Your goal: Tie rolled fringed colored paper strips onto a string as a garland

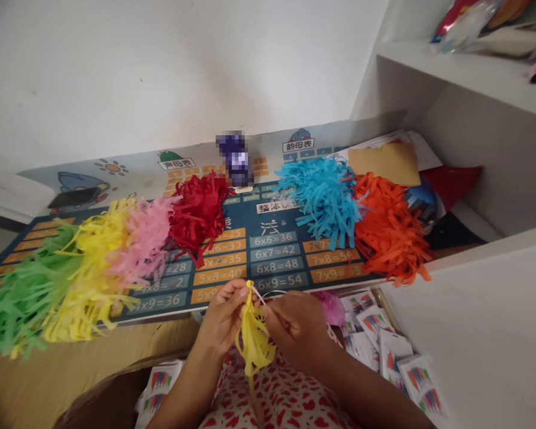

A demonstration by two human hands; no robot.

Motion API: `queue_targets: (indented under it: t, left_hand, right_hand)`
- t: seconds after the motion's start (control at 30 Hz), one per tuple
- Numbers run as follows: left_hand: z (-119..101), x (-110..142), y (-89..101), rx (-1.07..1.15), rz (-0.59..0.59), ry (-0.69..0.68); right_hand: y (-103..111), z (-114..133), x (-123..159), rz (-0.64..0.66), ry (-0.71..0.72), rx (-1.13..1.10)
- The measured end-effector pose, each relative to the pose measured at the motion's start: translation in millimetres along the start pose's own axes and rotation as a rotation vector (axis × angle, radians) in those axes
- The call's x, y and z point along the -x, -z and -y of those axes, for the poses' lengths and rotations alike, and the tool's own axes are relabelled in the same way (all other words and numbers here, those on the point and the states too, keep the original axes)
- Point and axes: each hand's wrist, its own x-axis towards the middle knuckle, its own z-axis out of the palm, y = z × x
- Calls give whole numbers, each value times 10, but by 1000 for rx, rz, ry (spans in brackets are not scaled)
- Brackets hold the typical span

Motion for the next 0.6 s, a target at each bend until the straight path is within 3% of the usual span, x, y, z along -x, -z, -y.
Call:
queue_targets:
  t: [0.17,0.33,0.43,0.6]
  left_hand:
    - [11,28,2,-34,10,-30]
    - [27,92,13,-389,-32,-277]
    - [9,150,47,-621,-65,-374]
    - [-2,219,94,-683,92,-340]
  right_hand:
    - [-39,-81,-38,78,-77,21]
    - [-34,-156,-120,310,-195,-9]
    - [-46,-177,-136,332,-114,-45]
    - [-157,-197,-118,215,65,61]
